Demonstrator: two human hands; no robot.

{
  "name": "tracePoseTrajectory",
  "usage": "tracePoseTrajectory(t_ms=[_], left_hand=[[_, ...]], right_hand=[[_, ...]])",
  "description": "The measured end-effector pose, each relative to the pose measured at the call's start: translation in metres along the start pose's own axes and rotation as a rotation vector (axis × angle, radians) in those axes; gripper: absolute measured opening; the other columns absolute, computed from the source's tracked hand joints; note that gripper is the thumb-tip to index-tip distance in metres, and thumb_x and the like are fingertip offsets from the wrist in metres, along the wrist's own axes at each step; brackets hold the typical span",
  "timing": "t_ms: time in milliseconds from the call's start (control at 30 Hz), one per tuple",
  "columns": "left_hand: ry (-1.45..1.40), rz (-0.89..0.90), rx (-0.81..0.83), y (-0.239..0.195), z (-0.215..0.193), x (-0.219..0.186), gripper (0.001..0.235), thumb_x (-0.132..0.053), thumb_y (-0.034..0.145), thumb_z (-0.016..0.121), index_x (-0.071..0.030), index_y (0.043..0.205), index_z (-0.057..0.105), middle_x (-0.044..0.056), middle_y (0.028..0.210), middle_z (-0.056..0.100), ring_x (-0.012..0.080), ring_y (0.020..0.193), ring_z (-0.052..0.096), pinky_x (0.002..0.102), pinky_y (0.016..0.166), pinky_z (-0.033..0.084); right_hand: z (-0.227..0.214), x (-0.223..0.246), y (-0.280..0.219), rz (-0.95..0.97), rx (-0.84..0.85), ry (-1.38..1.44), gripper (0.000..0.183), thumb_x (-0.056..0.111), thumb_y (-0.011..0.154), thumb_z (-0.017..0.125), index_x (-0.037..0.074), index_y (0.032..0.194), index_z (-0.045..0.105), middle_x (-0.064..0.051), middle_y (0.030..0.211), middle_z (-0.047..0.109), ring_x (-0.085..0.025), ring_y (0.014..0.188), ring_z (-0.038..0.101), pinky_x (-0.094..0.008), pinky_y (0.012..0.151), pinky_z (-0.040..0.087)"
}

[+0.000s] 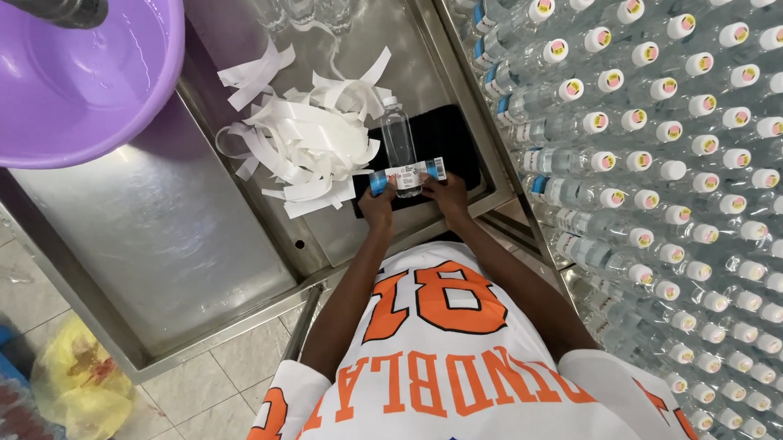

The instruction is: The person repeatedly picks up clear plastic water bottles from a large stack on a metal counter. They peel a white label from a roll and apply it to the bottle, smoothing it down with their fingers. The labeled bottles are then placed in a separate area on the counter.

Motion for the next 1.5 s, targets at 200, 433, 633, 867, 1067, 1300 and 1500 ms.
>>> tracePoseTrajectory(t_ms=[200, 433, 633, 867, 1067, 1300, 1500], left_hand=[[0.039, 0.021, -0.021, 0.008, 0.006, 0.009, 0.025, -0.022, 0.086, 0.094, -0.012, 0.095, 0.073, 0.001, 0.078, 0.067, 0.0112, 0.074, 0.066, 0.032, 0.073, 0.059], [-0.286, -0.106, 0.057, -0.02, 0.015, -0.02, 0.045, -0.014, 0.092, 0.093, -0.002, 0.122, 0.062, 0.01, 0.105, 0.063, 0.025, 0.095, 0.069, 0.044, 0.085, 0.07], [-0.293, -0.079, 0.25, -0.014, -0.006, -0.048, 0.059, -0.038, 0.1, 0.089, -0.009, 0.135, 0.051, 0.018, 0.133, 0.065, 0.0279, 0.123, 0.069, 0.045, 0.102, 0.063], [-0.503, 0.05, 0.286, -0.06, 0.038, -0.138, 0.059, -0.027, 0.097, 0.091, -0.015, 0.138, 0.05, 0.006, 0.12, 0.067, 0.0173, 0.11, 0.072, 0.04, 0.1, 0.062], [-0.596, -0.008, 0.111, -0.055, 0.043, -0.124, 0.052, -0.025, 0.093, 0.094, -0.008, 0.132, 0.064, 0.006, 0.117, 0.068, 0.0183, 0.105, 0.071, 0.041, 0.095, 0.06], [-0.541, -0.041, 0.093, -0.083, 0.044, -0.148, 0.058, -0.023, 0.09, 0.094, -0.01, 0.137, 0.063, 0.009, 0.117, 0.071, 0.0221, 0.105, 0.071, 0.041, 0.081, 0.061], [-0.585, 0.09, 0.164, -0.081, 0.048, -0.136, 0.064, -0.019, 0.09, 0.095, -0.004, 0.143, 0.062, 0.017, 0.127, 0.071, 0.0317, 0.122, 0.072, 0.048, 0.097, 0.061]], right_hand=[[0.005, -0.024, 0.015, 0.003, -0.006, -0.096, 0.051, 0.03, 0.104, 0.082, -0.001, 0.141, 0.064, -0.022, 0.126, 0.069, -0.033, 0.121, 0.071, -0.044, 0.102, 0.064], [0.02, 0.009, -0.004, -0.002, 0.044, 0.063, 0.111, 0.04, 0.085, 0.104, -0.004, 0.162, 0.036, -0.034, 0.14, 0.056, -0.035, 0.132, 0.062, -0.042, 0.112, 0.058], [0.007, 0.047, -0.034, 0.019, 0.063, -0.133, 0.133, 0.066, 0.074, 0.102, 0.005, 0.168, 0.031, -0.025, 0.146, 0.06, -0.03, 0.131, 0.062, -0.054, 0.101, 0.053], [-0.022, 0.072, -0.06, -0.448, 0.128, -0.272, 0.101, 0.034, 0.087, 0.092, 0.011, 0.168, 0.037, -0.022, 0.158, 0.052, -0.036, 0.145, 0.051, -0.053, 0.119, 0.046], [0.006, 0.069, -0.082, -1.453, -0.133, -0.988, 0.049, 0.027, 0.113, 0.063, -0.001, 0.153, 0.062, -0.023, 0.155, 0.059, -0.041, 0.146, 0.055, -0.054, 0.124, 0.043], [0.021, 0.088, -0.066, -1.338, -0.096, -1.159, 0.073, 0.051, 0.11, 0.063, 0.002, 0.163, 0.049, -0.022, 0.15, 0.061, -0.039, 0.143, 0.058, -0.054, 0.127, 0.041], [0.002, 0.09, -0.03, -1.0, 0.105, -1.159, 0.074, 0.074, 0.109, 0.042, 0.015, 0.149, 0.062, -0.011, 0.118, 0.074, -0.031, 0.112, 0.075, -0.047, 0.098, 0.057]])
Point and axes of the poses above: each hand's wrist, its own y-axis towards the middle knuckle, its own z-axis out of the palm, x = y × z, the point moved 3 cm from there along y, towards the middle knuckle
